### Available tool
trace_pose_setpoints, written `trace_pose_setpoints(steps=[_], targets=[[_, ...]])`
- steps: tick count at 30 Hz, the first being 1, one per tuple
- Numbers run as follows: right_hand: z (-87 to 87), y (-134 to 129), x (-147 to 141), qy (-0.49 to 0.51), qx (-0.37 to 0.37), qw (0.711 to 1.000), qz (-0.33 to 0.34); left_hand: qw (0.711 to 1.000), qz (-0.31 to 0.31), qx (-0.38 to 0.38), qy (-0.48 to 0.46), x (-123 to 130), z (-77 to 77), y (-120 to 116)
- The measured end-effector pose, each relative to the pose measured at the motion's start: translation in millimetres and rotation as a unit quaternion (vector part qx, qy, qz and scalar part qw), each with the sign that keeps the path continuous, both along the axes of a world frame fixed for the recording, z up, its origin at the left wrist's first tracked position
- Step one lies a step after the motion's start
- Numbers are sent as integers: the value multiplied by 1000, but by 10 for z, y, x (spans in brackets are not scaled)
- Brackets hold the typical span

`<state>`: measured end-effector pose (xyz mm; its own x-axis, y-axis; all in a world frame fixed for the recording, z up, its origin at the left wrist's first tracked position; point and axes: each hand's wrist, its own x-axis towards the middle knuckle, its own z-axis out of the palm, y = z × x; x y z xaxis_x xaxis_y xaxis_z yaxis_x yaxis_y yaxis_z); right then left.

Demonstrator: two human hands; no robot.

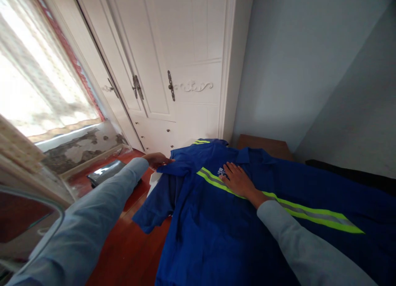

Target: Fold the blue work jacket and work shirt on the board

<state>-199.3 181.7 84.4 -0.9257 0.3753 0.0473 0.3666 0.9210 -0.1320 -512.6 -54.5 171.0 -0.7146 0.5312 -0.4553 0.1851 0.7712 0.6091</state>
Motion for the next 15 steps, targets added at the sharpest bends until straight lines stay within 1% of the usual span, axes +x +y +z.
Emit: trace_pose_setpoints(steps=[3, 5, 7, 9, 12, 15], targets=[[0, 1, 2, -6, 7, 1000, -4, 998, 15, 12, -54, 76, -30, 56], [3, -1, 2, -12, 10, 1000, -6, 996, 26, 51, -63, 100, -22, 67], [5, -3, 3, -15, 11, 1000, -7, 993, 40, 97, -51, 81, 18, 62], [7, -3, 3, -14, 7, 1000, -6, 987, 61, 147, -12, 25, 73, 58], [1, 3, 3, -8, 0, 1000, -3, 969, 98, 210, 83, -78, 115, 85], [-14, 14, 3, 1, -3, 1000, -1, 957, 113, 216, 160, -134, 51, 148]])
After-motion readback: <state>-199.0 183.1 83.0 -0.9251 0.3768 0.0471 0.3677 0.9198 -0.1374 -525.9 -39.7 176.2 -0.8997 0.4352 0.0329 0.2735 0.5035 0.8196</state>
